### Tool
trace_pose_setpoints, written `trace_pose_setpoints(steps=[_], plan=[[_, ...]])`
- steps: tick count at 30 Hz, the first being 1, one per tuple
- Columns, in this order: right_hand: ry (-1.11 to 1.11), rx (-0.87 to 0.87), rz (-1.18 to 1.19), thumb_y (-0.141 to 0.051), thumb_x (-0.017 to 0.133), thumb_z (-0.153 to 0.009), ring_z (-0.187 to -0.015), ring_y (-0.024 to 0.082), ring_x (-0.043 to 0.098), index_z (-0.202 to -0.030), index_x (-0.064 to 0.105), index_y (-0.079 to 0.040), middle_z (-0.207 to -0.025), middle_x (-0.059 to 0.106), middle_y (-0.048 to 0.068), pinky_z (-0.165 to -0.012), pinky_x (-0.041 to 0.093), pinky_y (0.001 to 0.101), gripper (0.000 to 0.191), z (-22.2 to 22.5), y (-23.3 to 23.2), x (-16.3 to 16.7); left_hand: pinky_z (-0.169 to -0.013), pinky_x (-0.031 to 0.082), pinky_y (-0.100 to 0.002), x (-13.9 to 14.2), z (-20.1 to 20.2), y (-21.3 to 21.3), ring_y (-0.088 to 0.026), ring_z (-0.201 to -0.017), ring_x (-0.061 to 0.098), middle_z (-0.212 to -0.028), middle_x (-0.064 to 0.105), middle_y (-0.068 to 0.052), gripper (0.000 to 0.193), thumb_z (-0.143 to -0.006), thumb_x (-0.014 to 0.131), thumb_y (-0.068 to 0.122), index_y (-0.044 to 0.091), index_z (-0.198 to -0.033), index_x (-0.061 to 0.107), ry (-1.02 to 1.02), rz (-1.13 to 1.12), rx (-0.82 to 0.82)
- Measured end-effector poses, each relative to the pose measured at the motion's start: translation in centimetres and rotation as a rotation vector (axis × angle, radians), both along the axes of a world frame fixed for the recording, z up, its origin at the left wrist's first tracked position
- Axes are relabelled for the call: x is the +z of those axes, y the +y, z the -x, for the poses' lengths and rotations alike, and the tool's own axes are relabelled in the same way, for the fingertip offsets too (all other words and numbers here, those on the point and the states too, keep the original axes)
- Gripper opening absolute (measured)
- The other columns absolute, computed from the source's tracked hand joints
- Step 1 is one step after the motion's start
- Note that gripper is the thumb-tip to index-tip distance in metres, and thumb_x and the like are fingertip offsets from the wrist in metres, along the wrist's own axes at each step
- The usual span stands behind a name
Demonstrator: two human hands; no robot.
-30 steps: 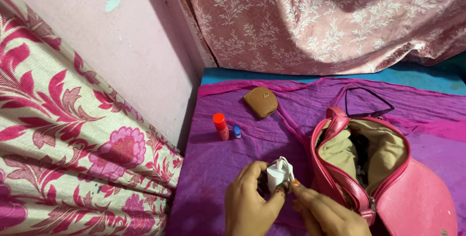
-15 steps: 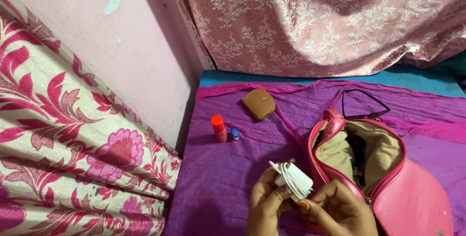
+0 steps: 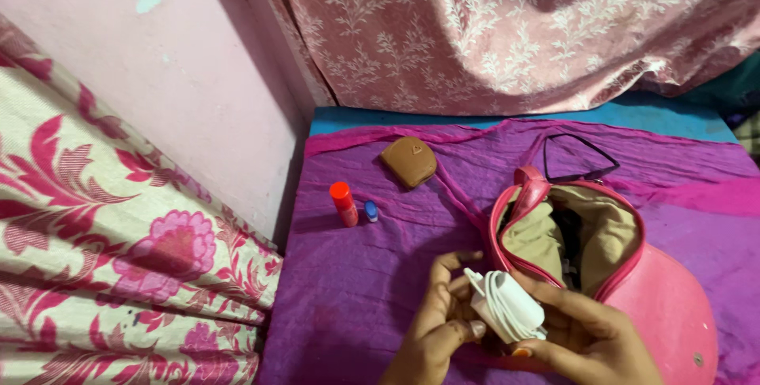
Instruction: The person packs a pink sling bag on a bed. They open a red pouch, place small items inside, then put the pouch, wallet, charger and cable, sunglasses, bottle, and small containers into the bag one at a time and zip it closed.
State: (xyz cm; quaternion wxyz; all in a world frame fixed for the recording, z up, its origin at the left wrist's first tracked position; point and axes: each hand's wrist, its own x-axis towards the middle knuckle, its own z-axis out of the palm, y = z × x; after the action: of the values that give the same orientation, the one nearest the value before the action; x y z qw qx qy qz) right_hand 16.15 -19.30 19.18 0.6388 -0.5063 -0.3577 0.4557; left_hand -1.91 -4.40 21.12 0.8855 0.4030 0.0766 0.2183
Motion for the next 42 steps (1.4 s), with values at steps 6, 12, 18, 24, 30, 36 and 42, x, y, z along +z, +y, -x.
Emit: trace_pose_setpoints(steps=[6,12,18,24,30,36,42], plan=[[-0.588,-0.140,-0.133,0.003,0.082,-0.076,-0.124,0.026,0.070,-0.143,0.057,0.006,-0.142,0.066,0.019,-0.101,0.060,0.0402,0.072,-3.6,-4.2,5.7,-0.104,0.054,-0.033,3.2,-1.7,-2.3,-0.019,-0.126,0.066,-0.131,0.062,-0.014,0.064,-0.091,0.059,-0.006,-0.003,-0.146,0.027,0.017,-0.686,0.013],[-1.301,-0.190,0.191,-0.015,0.082,-0.066,-0.104,0.020,0.077,-0.141,0.061,-0.014,-0.125,0.074,0.010,-0.089,0.062,0.0330,0.078,-10.5,-2.1,12.2,-0.108,0.040,-0.053,2.9,-6.0,-3.1,-0.036,-0.119,0.062,-0.122,0.065,-0.022,0.056,-0.093,0.074,0.024,-0.006,-0.134,0.053,0.214,-1.339,0.344],[-1.630,0.327,0.763,-0.041,0.085,-0.072,-0.090,0.022,0.079,-0.138,0.064,-0.037,-0.127,0.074,-0.005,-0.077,0.062,0.0384,0.070,-12.1,4.2,12.7,-0.124,0.022,-0.056,-0.5,-9.3,-7.5,-0.034,-0.122,0.058,-0.112,0.066,-0.018,0.061,-0.073,0.064,0.047,-0.004,-0.105,0.071,0.553,-1.782,0.557],[-1.603,0.515,1.120,-0.033,0.082,-0.074,-0.090,0.028,0.075,-0.137,0.058,-0.034,-0.096,0.077,0.002,-0.081,0.060,0.0449,0.068,-9.3,7.2,13.1,-0.132,0.011,-0.065,-3.3,-8.8,-10.6,-0.038,-0.128,0.054,-0.106,0.061,-0.016,0.019,-0.098,0.057,0.027,0.015,-0.102,0.070,0.519,-1.736,0.285],[-1.572,0.752,1.365,-0.036,0.080,-0.080,-0.093,0.023,0.075,-0.127,0.065,-0.040,-0.090,0.073,0.000,-0.084,0.059,0.0383,0.049,-7.7,9.1,14.5,-0.128,0.008,-0.068,-3.7,-7.6,-11.7,-0.033,-0.128,0.055,-0.104,0.058,-0.013,0.025,-0.102,0.054,0.029,0.022,-0.118,0.072,0.556,-1.643,0.431],[-1.426,0.908,1.035,-0.020,0.090,-0.062,-0.103,0.019,0.072,-0.118,0.072,-0.029,-0.106,0.075,-0.006,-0.085,0.059,0.0384,0.060,-8.8,9.3,14.4,-0.124,0.010,-0.067,-3.0,-7.1,-11.7,-0.024,-0.123,0.054,-0.108,0.058,-0.005,0.026,-0.095,0.055,0.032,0.017,-0.105,0.074,0.720,-1.819,0.378],[-1.290,1.005,0.960,-0.010,0.083,-0.068,-0.114,0.020,0.066,-0.124,0.074,-0.031,-0.121,0.070,-0.005,-0.095,0.052,0.0372,0.060,-9.6,8.9,11.4,-0.121,0.014,-0.062,-2.9,-8.1,-11.9,-0.024,-0.115,0.056,-0.104,0.058,-0.004,0.025,-0.086,0.057,0.030,0.012,-0.085,0.075,0.795,-1.924,0.432]])
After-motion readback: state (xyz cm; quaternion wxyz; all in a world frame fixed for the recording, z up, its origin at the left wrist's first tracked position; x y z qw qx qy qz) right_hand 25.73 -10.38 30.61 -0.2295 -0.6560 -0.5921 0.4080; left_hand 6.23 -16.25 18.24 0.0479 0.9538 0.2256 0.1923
